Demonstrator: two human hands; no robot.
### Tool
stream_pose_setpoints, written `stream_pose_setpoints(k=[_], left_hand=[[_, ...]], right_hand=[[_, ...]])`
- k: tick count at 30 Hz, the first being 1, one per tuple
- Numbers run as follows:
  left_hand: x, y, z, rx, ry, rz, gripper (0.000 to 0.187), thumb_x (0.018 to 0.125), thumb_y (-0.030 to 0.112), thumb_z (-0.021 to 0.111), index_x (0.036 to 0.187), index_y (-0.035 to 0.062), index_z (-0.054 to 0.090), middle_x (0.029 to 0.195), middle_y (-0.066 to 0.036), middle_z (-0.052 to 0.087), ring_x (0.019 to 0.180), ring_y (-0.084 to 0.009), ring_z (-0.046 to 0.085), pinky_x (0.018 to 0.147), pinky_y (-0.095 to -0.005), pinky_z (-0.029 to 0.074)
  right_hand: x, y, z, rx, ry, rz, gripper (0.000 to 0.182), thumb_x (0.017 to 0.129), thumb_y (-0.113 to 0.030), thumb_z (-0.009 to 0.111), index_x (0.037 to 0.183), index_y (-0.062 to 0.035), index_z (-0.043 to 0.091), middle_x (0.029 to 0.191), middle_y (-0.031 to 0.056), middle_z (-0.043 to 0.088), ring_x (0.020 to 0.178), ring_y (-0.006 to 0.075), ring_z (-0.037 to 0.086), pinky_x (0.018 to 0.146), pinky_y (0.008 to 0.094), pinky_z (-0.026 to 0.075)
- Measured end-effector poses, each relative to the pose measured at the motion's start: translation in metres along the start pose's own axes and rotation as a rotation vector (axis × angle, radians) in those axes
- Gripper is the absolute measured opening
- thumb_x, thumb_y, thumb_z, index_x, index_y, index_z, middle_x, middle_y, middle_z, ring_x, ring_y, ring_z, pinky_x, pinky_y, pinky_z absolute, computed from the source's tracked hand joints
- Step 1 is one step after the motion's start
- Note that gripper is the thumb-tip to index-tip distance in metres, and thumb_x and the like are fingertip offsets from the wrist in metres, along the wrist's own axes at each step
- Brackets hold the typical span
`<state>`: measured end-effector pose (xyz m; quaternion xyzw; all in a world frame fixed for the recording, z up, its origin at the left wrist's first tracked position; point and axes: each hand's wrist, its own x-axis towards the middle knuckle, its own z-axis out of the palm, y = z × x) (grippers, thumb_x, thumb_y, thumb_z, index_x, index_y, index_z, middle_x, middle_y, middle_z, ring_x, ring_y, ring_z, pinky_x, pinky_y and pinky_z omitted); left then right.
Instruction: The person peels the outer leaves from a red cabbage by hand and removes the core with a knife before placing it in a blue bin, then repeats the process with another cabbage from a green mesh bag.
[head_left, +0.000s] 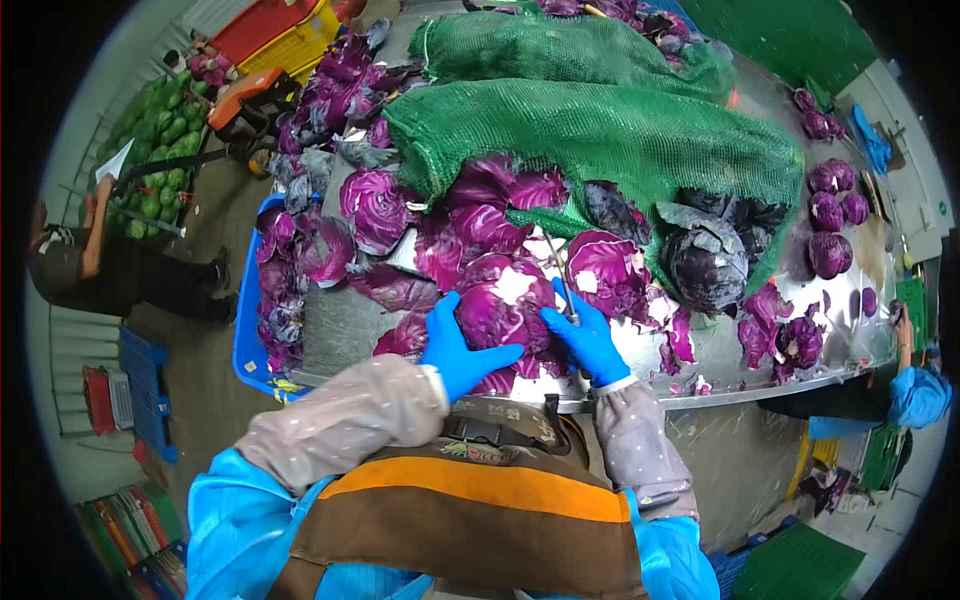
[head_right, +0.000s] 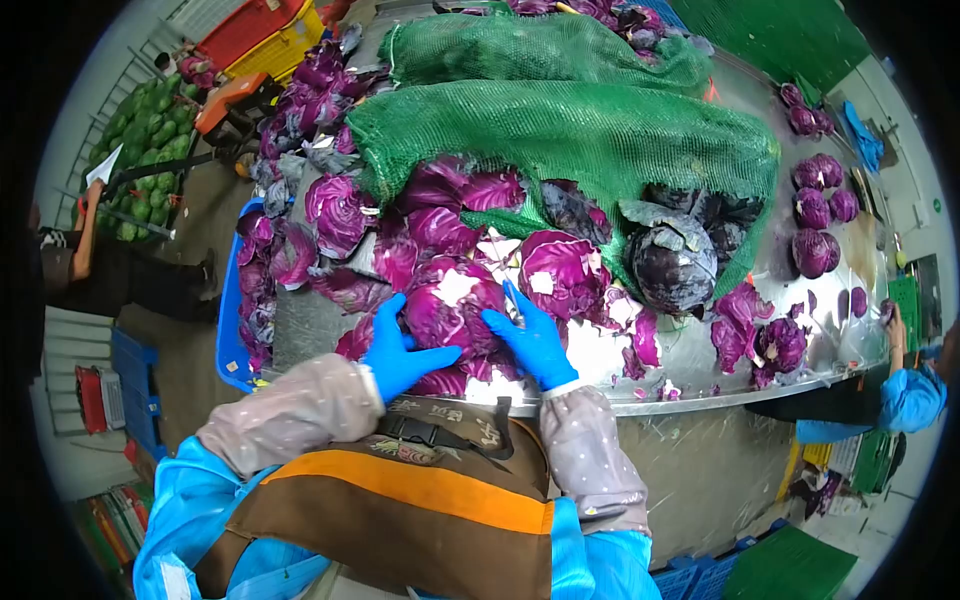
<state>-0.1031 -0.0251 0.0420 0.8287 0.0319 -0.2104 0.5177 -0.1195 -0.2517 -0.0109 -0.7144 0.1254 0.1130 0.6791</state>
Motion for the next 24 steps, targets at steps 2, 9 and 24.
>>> stream_pose_setpoints(k=[2, 9, 24], left_hand=[[0.005, 0.044, -0.035, 0.331, -0.013, 0.245, 0.116, 0.058, 0.042, 0.089, 0.143, -0.0026, 0.025, 0.143, -0.025, 0.032, 0.135, -0.0372, 0.029, 0.113, -0.0483, 0.024], [0.052, 0.039, 0.014, 0.534, -0.083, 0.341, 0.125, 0.052, 0.054, 0.088, 0.144, -0.0025, 0.025, 0.144, -0.028, 0.032, 0.132, -0.0427, 0.035, 0.110, -0.0476, 0.031], [0.049, 0.037, 0.014, 0.557, -0.130, 0.419, 0.131, 0.049, 0.053, 0.089, 0.144, -0.0036, 0.019, 0.143, -0.029, 0.029, 0.132, -0.0445, 0.032, 0.111, -0.0483, 0.029]], right_hand=[[-0.007, -0.005, -0.008, 0.101, -0.056, -0.009, 0.075, 0.084, -0.032, 0.073, 0.143, -0.0009, 0.039, 0.132, 0.0127, 0.056, 0.115, 0.0160, 0.053, 0.099, 0.0300, 0.042], [-0.054, -0.048, 0.008, -0.638, 0.276, -0.118, 0.064, 0.096, -0.043, 0.050, 0.149, -0.0177, 0.026, 0.087, 0.0231, 0.067, 0.074, 0.0404, 0.066, 0.061, 0.0464, 0.050], [-0.061, -0.075, 0.019, -1.015, 0.129, -0.087, 0.063, 0.097, -0.036, 0.048, 0.144, 0.0002, 0.030, 0.060, 0.0170, 0.061, 0.051, 0.0340, 0.060, 0.045, 0.0458, 0.044]])
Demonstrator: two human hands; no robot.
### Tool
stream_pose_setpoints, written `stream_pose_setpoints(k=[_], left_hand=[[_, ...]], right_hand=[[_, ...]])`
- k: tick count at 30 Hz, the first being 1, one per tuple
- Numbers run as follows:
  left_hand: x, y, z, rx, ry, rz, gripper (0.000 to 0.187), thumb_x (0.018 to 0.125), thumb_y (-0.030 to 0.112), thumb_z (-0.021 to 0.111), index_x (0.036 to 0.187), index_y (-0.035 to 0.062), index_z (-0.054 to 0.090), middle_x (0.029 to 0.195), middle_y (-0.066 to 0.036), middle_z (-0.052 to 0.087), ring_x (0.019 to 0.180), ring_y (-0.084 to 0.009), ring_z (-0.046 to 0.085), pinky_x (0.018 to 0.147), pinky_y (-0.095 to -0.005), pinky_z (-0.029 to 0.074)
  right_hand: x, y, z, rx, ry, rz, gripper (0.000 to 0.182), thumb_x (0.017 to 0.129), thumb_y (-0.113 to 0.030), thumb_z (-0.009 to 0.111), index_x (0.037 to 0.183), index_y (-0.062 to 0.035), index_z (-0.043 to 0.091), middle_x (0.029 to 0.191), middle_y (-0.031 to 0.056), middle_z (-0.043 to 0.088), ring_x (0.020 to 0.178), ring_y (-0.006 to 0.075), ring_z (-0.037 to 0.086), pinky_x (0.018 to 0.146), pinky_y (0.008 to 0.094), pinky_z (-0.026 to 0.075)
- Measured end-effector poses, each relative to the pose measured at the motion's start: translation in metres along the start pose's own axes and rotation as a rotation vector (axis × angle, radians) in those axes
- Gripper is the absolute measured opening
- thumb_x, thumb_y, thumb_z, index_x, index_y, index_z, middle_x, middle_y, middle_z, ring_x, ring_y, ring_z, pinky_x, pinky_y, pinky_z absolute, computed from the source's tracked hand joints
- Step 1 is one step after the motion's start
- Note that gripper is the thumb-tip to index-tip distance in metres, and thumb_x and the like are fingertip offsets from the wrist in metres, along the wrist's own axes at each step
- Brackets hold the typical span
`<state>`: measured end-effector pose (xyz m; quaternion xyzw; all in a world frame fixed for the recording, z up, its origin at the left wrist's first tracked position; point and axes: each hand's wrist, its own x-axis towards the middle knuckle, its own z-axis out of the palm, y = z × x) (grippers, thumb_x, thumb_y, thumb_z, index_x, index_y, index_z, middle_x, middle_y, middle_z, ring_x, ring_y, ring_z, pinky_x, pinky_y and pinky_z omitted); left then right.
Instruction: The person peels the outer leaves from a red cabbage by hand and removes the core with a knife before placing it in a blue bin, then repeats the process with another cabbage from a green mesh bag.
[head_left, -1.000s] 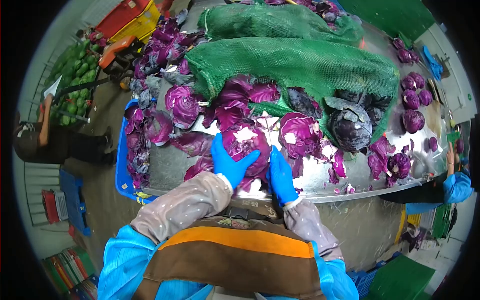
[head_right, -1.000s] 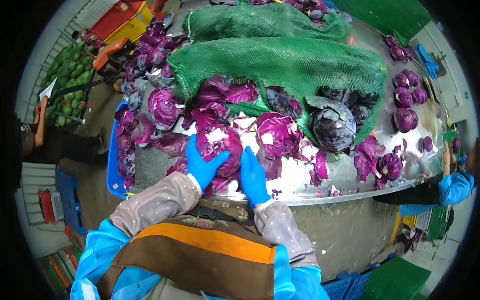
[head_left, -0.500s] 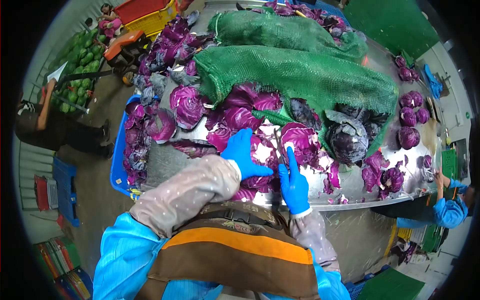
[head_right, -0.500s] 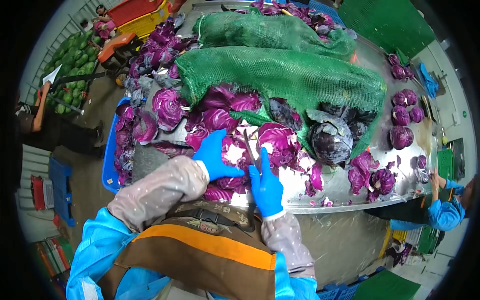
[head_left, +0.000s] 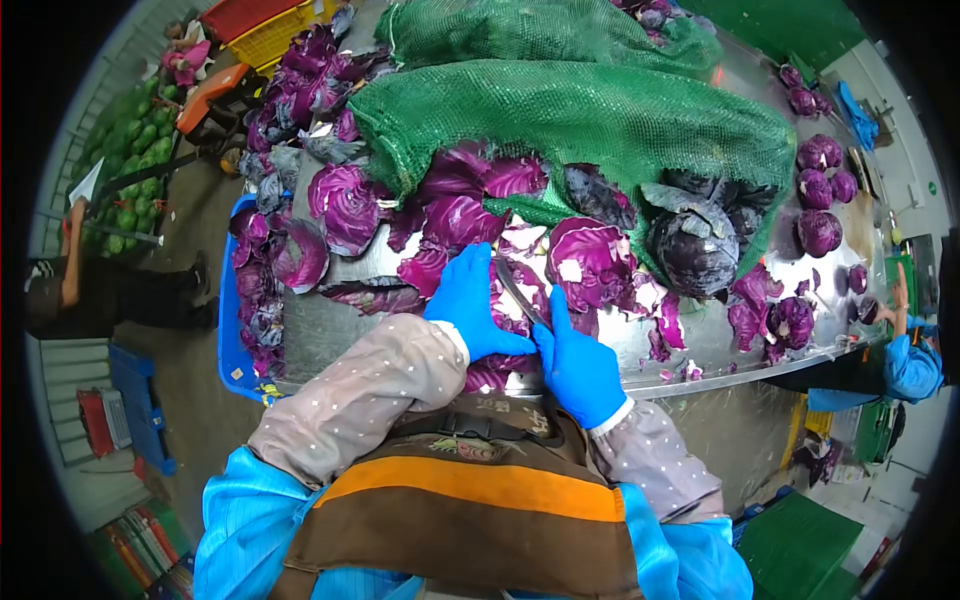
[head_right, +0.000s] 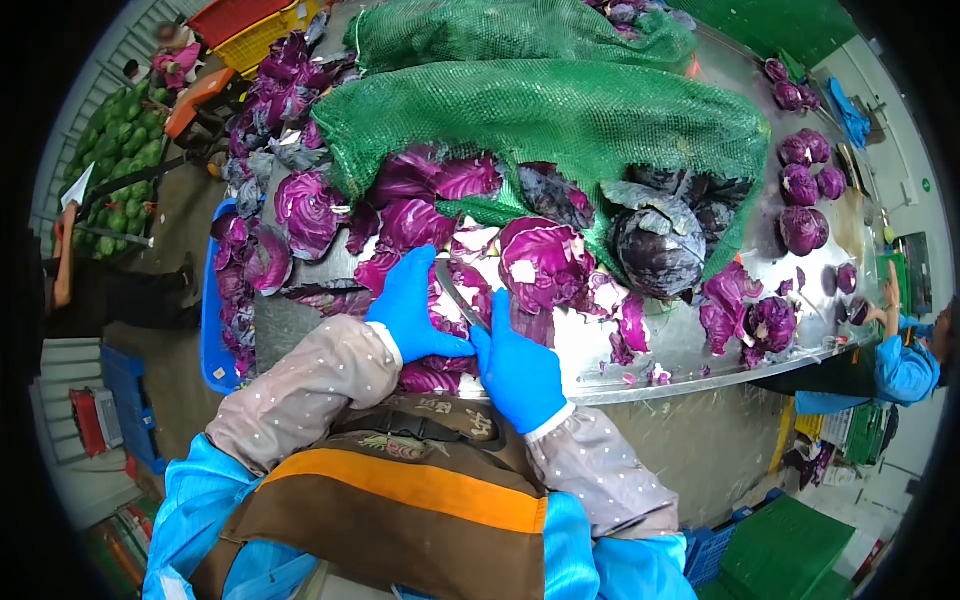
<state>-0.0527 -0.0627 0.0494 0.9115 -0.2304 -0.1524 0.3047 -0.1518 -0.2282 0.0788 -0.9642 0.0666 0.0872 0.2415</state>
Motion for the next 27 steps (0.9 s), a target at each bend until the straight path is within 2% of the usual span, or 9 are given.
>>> stream_pose_setpoints(k=[5, 6, 8, 9, 10, 13, 17, 25, 27], left_hand=[[-0.002, 0.008, -0.003, -0.007, -0.040, -0.056, 0.133, 0.050, 0.056, 0.086, 0.144, -0.0065, 0.016, 0.147, -0.029, 0.025, 0.136, -0.0442, 0.026, 0.113, -0.0479, 0.025], [-0.002, 0.007, 0.001, -0.006, -0.013, -0.093, 0.134, 0.050, 0.056, 0.086, 0.145, -0.0062, 0.015, 0.147, -0.029, 0.025, 0.136, -0.0442, 0.026, 0.113, -0.0483, 0.025], [-0.006, 0.009, 0.001, -0.013, 0.001, -0.084, 0.134, 0.050, 0.056, 0.086, 0.145, -0.0062, 0.015, 0.146, -0.029, 0.025, 0.136, -0.0443, 0.025, 0.113, -0.0487, 0.025], [-0.006, 0.010, 0.000, -0.015, 0.009, -0.077, 0.134, 0.050, 0.057, 0.086, 0.145, -0.0061, 0.015, 0.146, -0.030, 0.025, 0.136, -0.0443, 0.025, 0.113, -0.0489, 0.025], [-0.004, 0.008, 0.000, -0.047, -0.002, -0.084, 0.133, 0.050, 0.056, 0.086, 0.144, -0.0059, 0.016, 0.146, -0.030, 0.026, 0.136, -0.0445, 0.025, 0.113, -0.0494, 0.025], [-0.002, 0.008, 0.001, -0.008, 0.007, -0.019, 0.131, 0.050, 0.056, 0.087, 0.144, -0.0054, 0.018, 0.146, -0.030, 0.026, 0.136, -0.0447, 0.026, 0.112, -0.0495, 0.025], [-0.010, 0.003, 0.001, -0.048, 0.044, 0.011, 0.129, 0.050, 0.056, 0.087, 0.143, -0.0044, 0.021, 0.145, -0.030, 0.027, 0.135, -0.0446, 0.027, 0.113, -0.0489, 0.026], [0.009, 0.012, 0.009, 0.090, 0.020, -0.073, 0.129, 0.055, 0.063, 0.081, 0.142, -0.0091, 0.019, 0.145, -0.030, 0.029, 0.134, -0.0442, 0.030, 0.112, -0.0477, 0.028], [-0.006, 0.007, 0.004, -0.021, 0.021, 0.082, 0.125, 0.052, 0.055, 0.086, 0.142, -0.0042, 0.024, 0.144, -0.028, 0.031, 0.132, -0.0433, 0.032, 0.112, -0.0467, 0.027]], right_hand=[[0.020, 0.003, 0.032, 0.201, 0.147, 0.153, 0.050, 0.098, -0.034, 0.048, 0.139, -0.0059, 0.044, 0.063, 0.0209, 0.061, 0.056, 0.0383, 0.060, 0.050, 0.0474, 0.044], [0.026, 0.001, 0.032, 0.247, 0.197, 0.228, 0.040, 0.100, -0.034, 0.046, 0.121, -0.0027, 0.059, 0.067, 0.0216, 0.062, 0.056, 0.0359, 0.060, 0.051, 0.0450, 0.042], [0.040, 0.032, 0.045, 0.598, 0.428, 0.145, 0.042, 0.102, -0.034, 0.042, 0.095, 0.0027, 0.061, 0.073, 0.0232, 0.061, 0.062, 0.0309, 0.060, 0.057, 0.0428, 0.041], [0.044, 0.034, 0.034, 0.598, 0.358, 0.270, 0.044, 0.102, -0.034, 0.041, 0.090, 0.0041, 0.060, 0.073, 0.0236, 0.061, 0.063, 0.0297, 0.059, 0.059, 0.0429, 0.041], [0.041, 0.031, 0.027, 0.535, 0.274, 0.257, 0.045, 0.103, -0.035, 0.039, 0.098, 0.0030, 0.062, 0.079, 0.0232, 0.065, 0.071, 0.0298, 0.065, 0.063, 0.0419, 0.046], [0.033, 0.002, -0.001, 0.289, 0.194, 0.170, 0.051, 0.085, -0.045, 0.061, 0.123, -0.0113, 0.059, 0.086, 0.0214, 0.068, 0.080, 0.0389, 0.066, 0.069, 0.0463, 0.052], [0.067, 0.021, 0.002, 0.185, 0.131, 0.232, 0.042, 0.076, -0.040, 0.072, 0.102, -0.0091, 0.062, 0.080, 0.0184, 0.068, 0.076, 0.0374, 0.066, 0.065, 0.0465, 0.052], [0.092, 0.035, 0.011, -0.030, 0.192, 0.168, 0.038, 0.074, -0.035, 0.074, 0.095, -0.0082, 0.059, 0.082, 0.0180, 0.067, 0.079, 0.0379, 0.066, 0.066, 0.0493, 0.051], [0.093, 0.071, 0.045, -0.053, 0.157, 0.185, 0.039, 0.076, -0.038, 0.072, 0.098, -0.0099, 0.058, 0.084, 0.0195, 0.067, 0.079, 0.0404, 0.065, 0.067, 0.0504, 0.049]])
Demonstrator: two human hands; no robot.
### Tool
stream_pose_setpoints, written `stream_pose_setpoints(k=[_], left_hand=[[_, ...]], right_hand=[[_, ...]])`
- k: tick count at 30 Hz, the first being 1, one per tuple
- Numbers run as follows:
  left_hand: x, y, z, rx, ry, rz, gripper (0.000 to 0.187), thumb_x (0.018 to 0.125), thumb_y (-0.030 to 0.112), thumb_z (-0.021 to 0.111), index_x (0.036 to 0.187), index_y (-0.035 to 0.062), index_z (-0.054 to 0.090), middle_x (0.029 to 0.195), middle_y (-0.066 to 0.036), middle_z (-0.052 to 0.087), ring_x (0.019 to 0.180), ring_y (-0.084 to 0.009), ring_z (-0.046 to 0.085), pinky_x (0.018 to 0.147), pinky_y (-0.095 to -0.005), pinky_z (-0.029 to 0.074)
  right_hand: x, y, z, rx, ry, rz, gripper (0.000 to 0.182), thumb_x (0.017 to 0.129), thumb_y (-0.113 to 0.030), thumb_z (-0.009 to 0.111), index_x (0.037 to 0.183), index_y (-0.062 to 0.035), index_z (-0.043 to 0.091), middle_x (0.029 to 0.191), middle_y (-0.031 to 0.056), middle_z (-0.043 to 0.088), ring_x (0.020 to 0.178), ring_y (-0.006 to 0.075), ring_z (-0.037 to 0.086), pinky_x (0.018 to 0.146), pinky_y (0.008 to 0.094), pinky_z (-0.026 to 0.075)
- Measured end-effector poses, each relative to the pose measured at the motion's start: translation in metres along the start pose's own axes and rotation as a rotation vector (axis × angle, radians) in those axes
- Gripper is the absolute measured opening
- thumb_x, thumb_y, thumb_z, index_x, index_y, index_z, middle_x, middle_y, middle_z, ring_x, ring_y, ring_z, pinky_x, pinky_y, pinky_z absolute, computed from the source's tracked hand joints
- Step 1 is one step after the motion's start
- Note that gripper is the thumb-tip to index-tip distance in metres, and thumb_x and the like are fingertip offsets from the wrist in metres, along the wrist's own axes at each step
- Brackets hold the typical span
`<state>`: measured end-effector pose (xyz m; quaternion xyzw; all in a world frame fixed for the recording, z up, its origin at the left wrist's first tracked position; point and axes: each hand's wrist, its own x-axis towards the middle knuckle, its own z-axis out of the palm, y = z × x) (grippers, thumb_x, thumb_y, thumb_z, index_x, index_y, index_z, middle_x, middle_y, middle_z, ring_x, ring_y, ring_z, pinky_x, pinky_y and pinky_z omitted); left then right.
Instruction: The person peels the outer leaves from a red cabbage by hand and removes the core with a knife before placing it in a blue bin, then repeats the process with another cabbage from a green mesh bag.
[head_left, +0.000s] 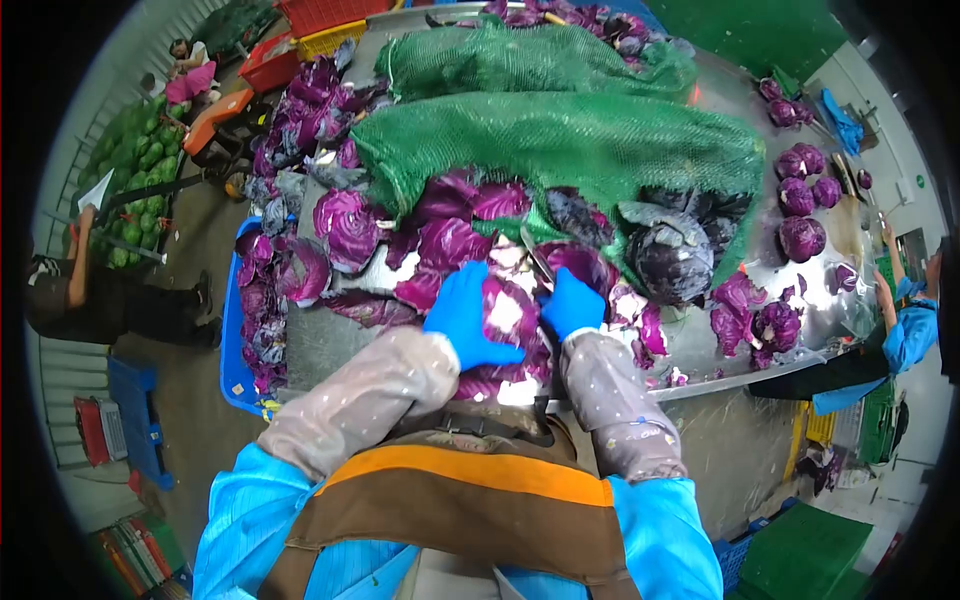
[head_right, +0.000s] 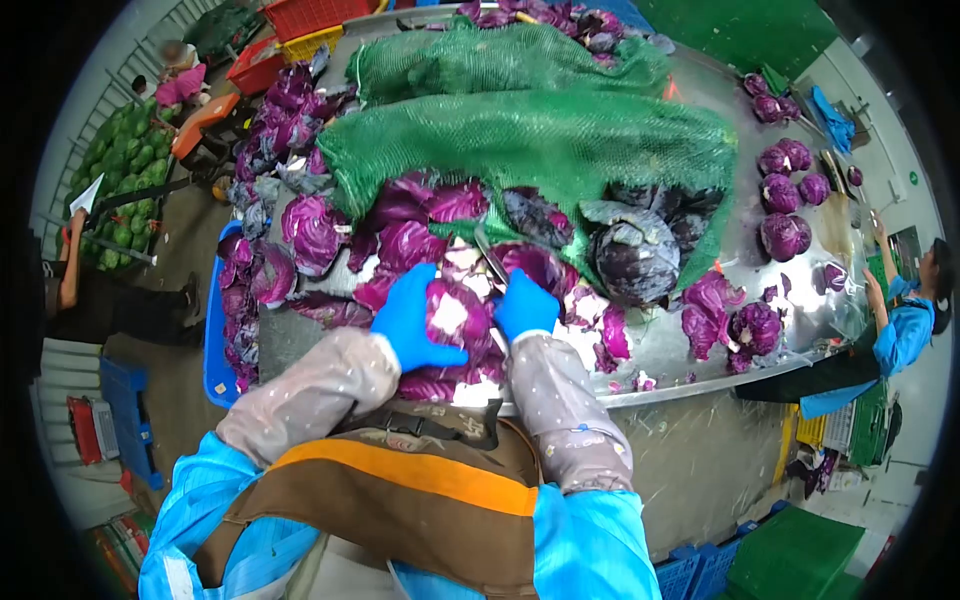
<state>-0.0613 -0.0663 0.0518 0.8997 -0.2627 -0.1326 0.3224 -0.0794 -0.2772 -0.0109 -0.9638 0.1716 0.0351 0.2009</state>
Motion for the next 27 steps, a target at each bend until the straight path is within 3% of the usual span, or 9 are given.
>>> stream_pose_setpoints(k=[4, 6, 9, 12, 13, 14, 16, 17, 27], left_hand=[[-0.010, -0.039, -0.013, -0.238, 0.016, 0.171, 0.121, 0.051, 0.049, 0.089, 0.145, 0.0045, 0.026, 0.143, -0.025, 0.034, 0.133, -0.0413, 0.034, 0.112, -0.0468, 0.028], [-0.007, -0.055, -0.027, -0.092, -0.054, 0.094, 0.119, 0.054, 0.049, 0.088, 0.145, 0.0032, 0.027, 0.143, -0.026, 0.035, 0.133, -0.0413, 0.034, 0.112, -0.0466, 0.028], [-0.004, -0.015, -0.023, -0.255, 0.067, -0.322, 0.114, 0.059, 0.050, 0.085, 0.144, 0.0003, 0.028, 0.141, -0.027, 0.036, 0.130, -0.0405, 0.038, 0.109, -0.0465, 0.032], [0.004, 0.024, 0.014, 0.098, 0.268, -0.363, 0.115, 0.057, 0.051, 0.085, 0.144, 0.0037, 0.027, 0.144, -0.027, 0.030, 0.133, -0.0427, 0.030, 0.108, -0.0500, 0.030], [0.001, 0.041, 0.004, 0.156, 0.143, -0.317, 0.115, 0.056, 0.049, 0.085, 0.145, 0.0084, 0.026, 0.146, -0.024, 0.028, 0.136, -0.0428, 0.025, 0.109, -0.0527, 0.028], [-0.001, 0.035, 0.005, 0.236, 0.082, -0.125, 0.113, 0.055, 0.047, 0.085, 0.145, 0.0116, 0.028, 0.145, -0.021, 0.031, 0.135, -0.0425, 0.027, 0.108, -0.0552, 0.027], [0.000, 0.012, -0.002, 0.222, 0.007, 0.233, 0.113, 0.052, 0.044, 0.087, 0.144, 0.0119, 0.030, 0.144, -0.019, 0.032, 0.135, -0.0427, 0.028, 0.109, -0.0531, 0.028], [0.000, 0.007, -0.008, 0.121, 0.001, 0.267, 0.114, 0.050, 0.040, 0.088, 0.144, 0.0120, 0.031, 0.143, -0.021, 0.033, 0.134, -0.0425, 0.030, 0.110, -0.0509, 0.028], [0.012, -0.022, -0.013, 0.049, -0.060, 0.288, 0.121, 0.053, 0.042, 0.087, 0.149, 0.0099, 0.021, 0.148, -0.021, 0.027, 0.139, -0.0423, 0.022, 0.114, -0.0501, 0.023]], right_hand=[[-0.033, -0.002, 0.003, 0.145, 0.031, 0.092, 0.038, 0.077, -0.036, 0.072, 0.101, -0.0101, 0.056, 0.083, 0.0178, 0.067, 0.079, 0.0390, 0.065, 0.068, 0.0496, 0.050], [-0.051, -0.005, 0.002, 0.208, 0.023, 0.116, 0.041, 0.079, -0.037, 0.071, 0.105, -0.0109, 0.054, 0.082, 0.0162, 0.068, 0.079, 0.0384, 0.066, 0.067, 0.0493, 0.049], [-0.072, 0.000, 0.001, 0.292, -0.070, 0.179, 0.043, 0.076, -0.041, 0.072, 0.104, -0.0124, 0.055, 0.078, 0.0151, 0.067, 0.075, 0.0387, 0.066, 0.063, 0.0489, 0.048], [-0.069, 0.030, 0.013, 0.658, 0.276, -0.116, 0.043, 0.082, -0.040, 0.070, 0.108, -0.0089, 0.059, 0.082, 0.0125, 0.066, 0.073, 0.0226, 0.065, 0.065, 0.0386, 0.049], [-0.070, 0.028, -0.009, 0.902, 0.181, 0.031, 0.035, 0.089, -0.034, 0.065, 0.110, -0.0070, 0.059, 0.087, 0.0105, 0.066, 0.075, 0.0155, 0.062, 0.067, 0.0345, 0.049], [-0.074, 0.024, -0.033, 0.743, 0.306, -0.125, 0.030, 0.092, -0.032, 0.061, 0.108, -0.0066, 0.059, 0.084, 0.0130, 0.067, 0.071, 0.0221, 0.064, 0.063, 0.0364, 0.049], [-0.085, 0.038, -0.041, 0.579, 0.107, -0.221, 0.029, 0.093, -0.034, 0.058, 0.103, -0.0073, 0.061, 0.076, 0.0159, 0.065, 0.066, 0.0306, 0.064, 0.058, 0.0394, 0.048], [-0.093, 0.042, -0.038, 0.504, 0.088, -0.272, 0.027, 0.094, -0.036, 0.056, 0.096, -0.0092, 0.062, 0.069, 0.0173, 0.063, 0.063, 0.0367, 0.062, 0.054, 0.0423, 0.046], [-0.109, 0.032, -0.030, 0.365, -0.055, -0.100, 0.033, 0.095, -0.040, 0.052, 0.088, -0.0083, 0.060, 0.070, 0.0164, 0.063, 0.064, 0.0350, 0.063, 0.056, 0.0432, 0.047]])
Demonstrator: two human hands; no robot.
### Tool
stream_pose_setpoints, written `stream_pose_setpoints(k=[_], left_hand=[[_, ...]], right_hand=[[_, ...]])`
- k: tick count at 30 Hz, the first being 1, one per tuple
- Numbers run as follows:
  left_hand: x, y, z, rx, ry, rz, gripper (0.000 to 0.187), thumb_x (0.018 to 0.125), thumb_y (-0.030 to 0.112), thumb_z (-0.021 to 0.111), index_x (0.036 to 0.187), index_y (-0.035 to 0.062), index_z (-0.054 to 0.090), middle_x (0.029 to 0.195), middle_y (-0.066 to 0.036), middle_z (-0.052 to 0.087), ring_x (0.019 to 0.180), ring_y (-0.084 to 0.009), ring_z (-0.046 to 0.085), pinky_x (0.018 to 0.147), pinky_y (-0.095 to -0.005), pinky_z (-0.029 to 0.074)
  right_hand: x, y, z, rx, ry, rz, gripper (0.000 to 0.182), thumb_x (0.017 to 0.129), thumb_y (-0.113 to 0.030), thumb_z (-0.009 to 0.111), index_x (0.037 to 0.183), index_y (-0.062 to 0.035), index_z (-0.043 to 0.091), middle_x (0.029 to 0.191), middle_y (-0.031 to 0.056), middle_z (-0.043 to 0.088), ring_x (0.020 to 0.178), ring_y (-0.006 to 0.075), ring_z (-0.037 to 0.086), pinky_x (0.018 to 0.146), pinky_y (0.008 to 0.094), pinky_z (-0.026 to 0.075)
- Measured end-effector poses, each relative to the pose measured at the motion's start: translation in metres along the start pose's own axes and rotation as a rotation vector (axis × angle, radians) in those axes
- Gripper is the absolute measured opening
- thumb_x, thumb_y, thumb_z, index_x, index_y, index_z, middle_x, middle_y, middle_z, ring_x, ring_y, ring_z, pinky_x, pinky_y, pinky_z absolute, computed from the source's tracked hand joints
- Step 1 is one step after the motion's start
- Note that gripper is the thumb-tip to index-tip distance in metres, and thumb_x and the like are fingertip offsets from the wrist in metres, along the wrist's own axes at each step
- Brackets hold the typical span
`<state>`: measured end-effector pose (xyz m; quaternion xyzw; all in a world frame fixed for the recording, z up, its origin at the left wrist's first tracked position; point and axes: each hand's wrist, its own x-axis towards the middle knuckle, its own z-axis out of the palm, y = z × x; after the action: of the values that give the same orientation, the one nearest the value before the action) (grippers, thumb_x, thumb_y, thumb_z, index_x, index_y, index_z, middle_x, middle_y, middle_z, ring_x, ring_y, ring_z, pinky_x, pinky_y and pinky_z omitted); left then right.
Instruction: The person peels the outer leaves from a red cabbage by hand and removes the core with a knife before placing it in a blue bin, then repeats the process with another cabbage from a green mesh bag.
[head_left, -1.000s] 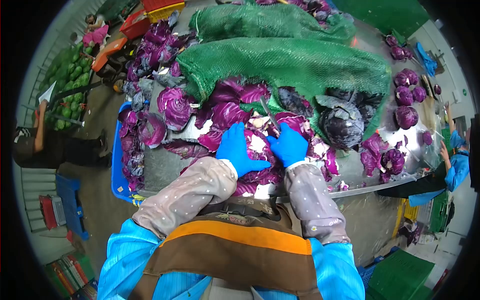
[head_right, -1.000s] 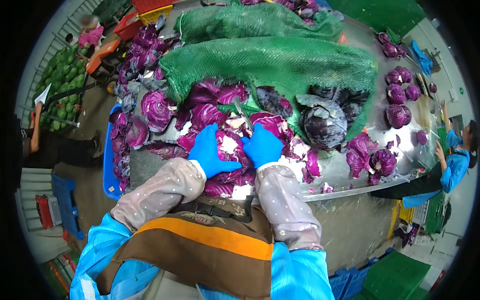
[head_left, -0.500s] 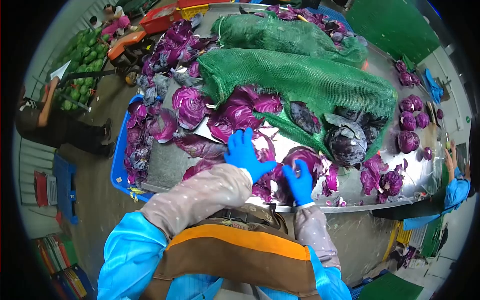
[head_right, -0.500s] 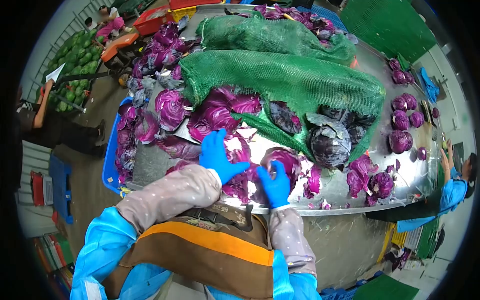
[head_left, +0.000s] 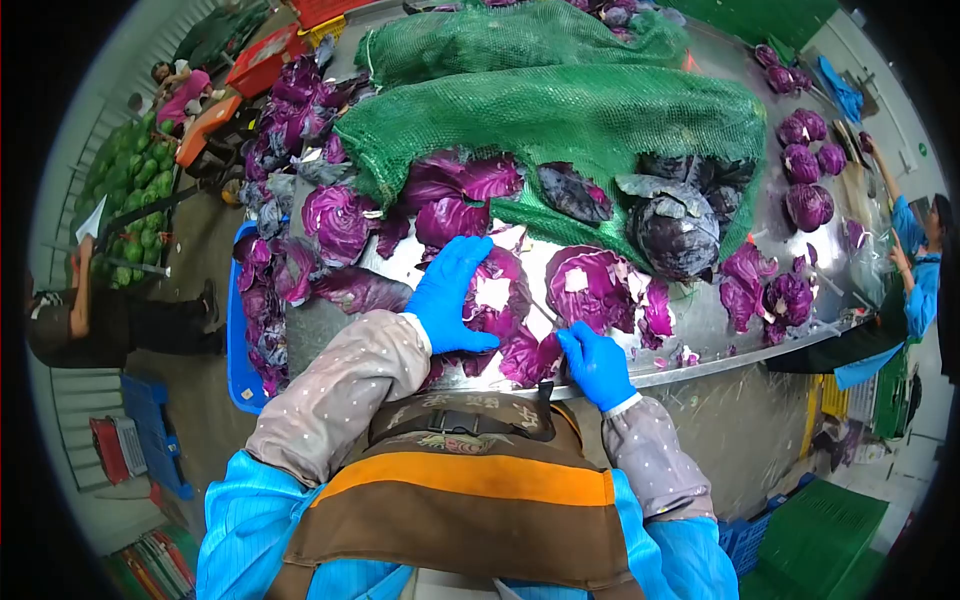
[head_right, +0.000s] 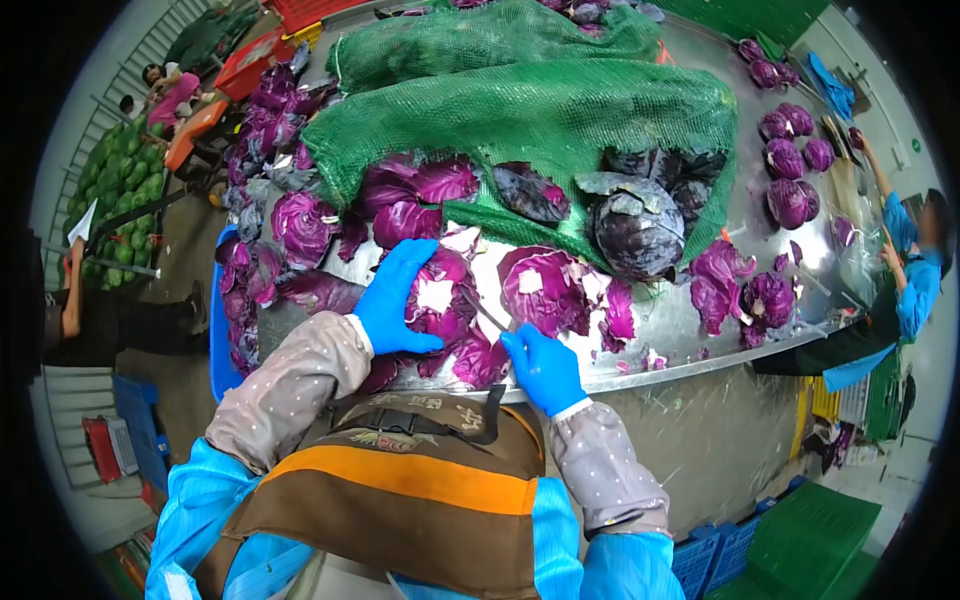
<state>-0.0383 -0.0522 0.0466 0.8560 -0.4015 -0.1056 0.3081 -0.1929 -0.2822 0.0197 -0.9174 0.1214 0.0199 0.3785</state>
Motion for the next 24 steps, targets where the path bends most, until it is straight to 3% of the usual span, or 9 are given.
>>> stream_pose_setpoints(k=[1, 2, 5, 6, 9, 19, 20, 23, 24], left_hand=[[-0.001, 0.000, 0.000, -0.012, 0.012, -0.001, 0.120, 0.052, 0.040, 0.088, 0.148, 0.0094, 0.023, 0.148, -0.021, 0.028, 0.139, -0.0418, 0.023, 0.114, -0.0500, 0.023], [-0.003, 0.000, 0.000, -0.018, 0.004, 0.002, 0.120, 0.052, 0.041, 0.088, 0.148, 0.0093, 0.023, 0.148, -0.021, 0.027, 0.139, -0.0419, 0.022, 0.114, -0.0502, 0.023], [-0.003, -0.001, -0.002, -0.021, 0.014, 0.014, 0.119, 0.053, 0.041, 0.087, 0.148, 0.0090, 0.023, 0.148, -0.021, 0.027, 0.139, -0.0420, 0.022, 0.114, -0.0507, 0.023], [-0.006, 0.000, -0.001, -0.017, 0.019, 0.014, 0.119, 0.053, 0.041, 0.087, 0.148, 0.0090, 0.023, 0.148, -0.021, 0.027, 0.139, -0.0421, 0.022, 0.114, -0.0508, 0.023], [-0.005, 0.003, -0.001, 0.017, 0.000, 0.010, 0.121, 0.054, 0.046, 0.085, 0.150, 0.0118, 0.019, 0.148, -0.023, 0.027, 0.139, -0.0429, 0.022, 0.114, -0.0506, 0.023], [-0.003, 0.003, 0.003, 0.018, 0.024, -0.014, 0.121, 0.054, 0.045, 0.085, 0.149, 0.0105, 0.019, 0.147, -0.024, 0.028, 0.138, -0.0431, 0.023, 0.113, -0.0500, 0.024], [-0.003, 0.001, 0.003, 0.007, 0.037, -0.012, 0.120, 0.054, 0.044, 0.085, 0.149, 0.0106, 0.019, 0.147, -0.024, 0.028, 0.138, -0.0432, 0.023, 0.113, -0.0500, 0.024], [-0.007, 0.000, 0.001, -0.005, 0.033, 0.006, 0.119, 0.054, 0.044, 0.085, 0.149, 0.0110, 0.020, 0.147, -0.023, 0.028, 0.138, -0.0434, 0.023, 0.113, -0.0501, 0.024], [-0.010, 0.001, -0.001, -0.015, 0.032, 0.015, 0.118, 0.054, 0.044, 0.085, 0.149, 0.0113, 0.022, 0.148, -0.022, 0.028, 0.138, -0.0437, 0.023, 0.113, -0.0503, 0.023]], right_hand=[[0.003, 0.007, 0.007, 0.026, 0.025, 0.045, 0.033, 0.096, -0.039, 0.052, 0.089, -0.0076, 0.061, 0.070, 0.0164, 0.063, 0.063, 0.0329, 0.063, 0.056, 0.0416, 0.047], [0.009, 0.029, 0.026, 0.493, 0.110, 0.195, 0.031, 0.097, -0.034, 0.052, 0.089, -0.0051, 0.063, 0.072, 0.0143, 0.063, 0.063, 0.0233, 0.059, 0.061, 0.0362, 0.047], [0.018, 0.027, 0.025, 0.695, 0.076, 0.434, 0.028, 0.096, -0.029, 0.054, 0.092, -0.0034, 0.065, 0.075, 0.0109, 0.061, 0.065, 0.0180, 0.053, 0.064, 0.0334, 0.045], [0.018, 0.031, 0.036, 0.586, 0.127, 0.154, 0.027, 0.090, -0.030, 0.061, 0.098, -0.0045, 0.066, 0.078, 0.0109, 0.064, 0.068, 0.0197, 0.058, 0.066, 0.0337, 0.047], [0.030, -0.040, 0.009, 0.453, 0.272, -0.060, 0.036, 0.082, -0.034, 0.070, 0.104, -0.0058, 0.066, 0.083, 0.0128, 0.067, 0.077, 0.0211, 0.065, 0.069, 0.0335, 0.050], [0.106, -0.037, -0.010, 0.103, -0.207, -0.091, 0.059, 0.065, -0.050, 0.076, 0.105, -0.0072, 0.068, 0.072, 0.0132, 0.066, 0.066, 0.0291, 0.066, 0.061, 0.0393, 0.051], [0.106, -0.037, -0.009, 0.106, -0.160, -0.147, 0.041, 0.069, -0.043, 0.074, 0.091, -0.0084, 0.069, 0.073, 0.0159, 0.065, 0.067, 0.0326, 0.065, 0.060, 0.0410, 0.050], [0.110, -0.032, 0.001, -0.164, 0.169, -0.123, 0.023, 0.073, -0.031, 0.070, 0.078, -0.0094, 0.065, 0.074, 0.0180, 0.064, 0.069, 0.0364, 0.063, 0.060, 0.0428, 0.049], [0.114, -0.022, 0.001, -0.018, 0.227, -0.084, 0.010, 0.076, -0.020, 0.063, 0.076, -0.0097, 0.062, 0.076, 0.0191, 0.064, 0.070, 0.0382, 0.063, 0.060, 0.0436, 0.049]])
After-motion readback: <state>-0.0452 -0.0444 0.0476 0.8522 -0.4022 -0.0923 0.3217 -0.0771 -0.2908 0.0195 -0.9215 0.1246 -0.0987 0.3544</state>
